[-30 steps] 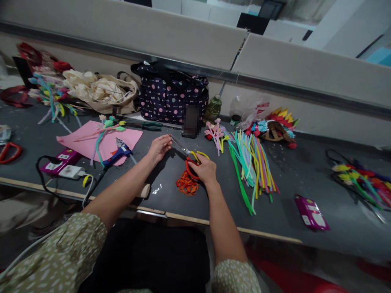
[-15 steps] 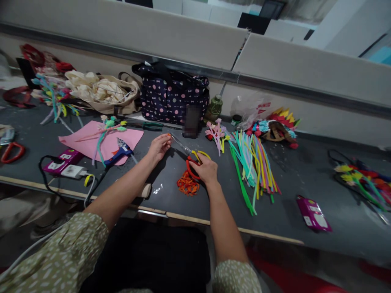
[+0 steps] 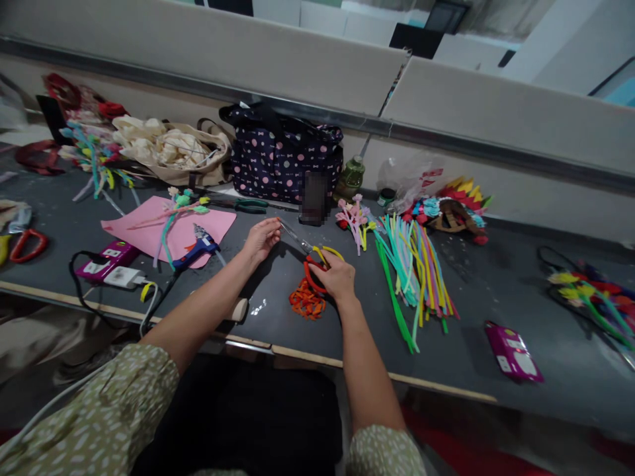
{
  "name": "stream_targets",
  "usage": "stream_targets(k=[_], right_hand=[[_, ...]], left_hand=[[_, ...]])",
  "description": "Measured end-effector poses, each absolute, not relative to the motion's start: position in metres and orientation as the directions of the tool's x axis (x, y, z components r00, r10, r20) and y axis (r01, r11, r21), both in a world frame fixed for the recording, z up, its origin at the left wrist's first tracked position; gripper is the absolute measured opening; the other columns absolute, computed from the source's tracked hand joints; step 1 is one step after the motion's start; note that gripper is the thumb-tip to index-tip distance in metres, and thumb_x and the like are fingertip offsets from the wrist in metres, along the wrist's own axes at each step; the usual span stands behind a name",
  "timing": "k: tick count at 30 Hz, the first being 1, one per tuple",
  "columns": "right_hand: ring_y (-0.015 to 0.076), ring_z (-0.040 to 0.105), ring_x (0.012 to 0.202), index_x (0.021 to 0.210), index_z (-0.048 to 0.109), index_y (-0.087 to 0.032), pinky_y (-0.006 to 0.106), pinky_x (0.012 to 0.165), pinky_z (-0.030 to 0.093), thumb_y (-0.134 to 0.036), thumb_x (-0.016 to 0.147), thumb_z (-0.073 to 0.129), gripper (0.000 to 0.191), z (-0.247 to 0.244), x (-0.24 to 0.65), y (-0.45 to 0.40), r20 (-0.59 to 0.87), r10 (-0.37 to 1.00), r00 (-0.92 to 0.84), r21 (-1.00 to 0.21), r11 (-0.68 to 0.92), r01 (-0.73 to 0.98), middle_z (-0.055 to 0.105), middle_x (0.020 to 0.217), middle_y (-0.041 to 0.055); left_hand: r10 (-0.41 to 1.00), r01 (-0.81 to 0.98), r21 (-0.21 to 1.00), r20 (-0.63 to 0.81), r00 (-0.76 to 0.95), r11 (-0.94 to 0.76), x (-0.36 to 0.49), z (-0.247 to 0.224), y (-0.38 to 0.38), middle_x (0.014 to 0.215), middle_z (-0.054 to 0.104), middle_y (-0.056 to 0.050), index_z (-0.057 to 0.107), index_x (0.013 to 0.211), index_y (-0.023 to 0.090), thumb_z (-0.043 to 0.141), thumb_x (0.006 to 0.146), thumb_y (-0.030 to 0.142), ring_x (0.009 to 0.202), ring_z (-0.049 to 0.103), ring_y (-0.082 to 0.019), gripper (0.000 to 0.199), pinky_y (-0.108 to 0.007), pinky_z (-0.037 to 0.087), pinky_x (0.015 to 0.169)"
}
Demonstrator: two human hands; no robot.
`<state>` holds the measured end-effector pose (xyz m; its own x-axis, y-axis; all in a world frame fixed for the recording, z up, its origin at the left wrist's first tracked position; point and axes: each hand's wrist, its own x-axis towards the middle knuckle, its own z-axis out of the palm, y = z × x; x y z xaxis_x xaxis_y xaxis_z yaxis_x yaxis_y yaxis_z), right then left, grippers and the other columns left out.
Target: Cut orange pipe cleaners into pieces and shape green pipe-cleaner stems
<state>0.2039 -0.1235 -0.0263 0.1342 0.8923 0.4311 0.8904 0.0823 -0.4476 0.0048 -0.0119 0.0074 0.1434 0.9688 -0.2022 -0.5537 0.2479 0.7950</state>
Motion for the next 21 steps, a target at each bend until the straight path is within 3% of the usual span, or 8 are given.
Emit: stream_targets(k=[21], right_hand=[[0.0264, 0.069, 0.101, 0.113, 0.070, -0.022, 0.037, 0.089, 0.053, -0.046, 0.079, 0.068, 0.042, -0.0301, 0.2072, -0.1221, 0.426, 0.901, 0.084, -0.426, 0.117, 0.897, 0.072, 0.112, 0.0077]], left_hand=[[0.965, -0.526, 0.809, -0.208, 0.161, 0.262, 0.0041, 0.0037, -0.0106, 0.064, 0.065, 0.000, 0.065, 0.080, 0.012, 0.076, 0.060, 0.011, 0.048, 0.054, -0.005, 0.023, -0.015, 0.042, 0.044]])
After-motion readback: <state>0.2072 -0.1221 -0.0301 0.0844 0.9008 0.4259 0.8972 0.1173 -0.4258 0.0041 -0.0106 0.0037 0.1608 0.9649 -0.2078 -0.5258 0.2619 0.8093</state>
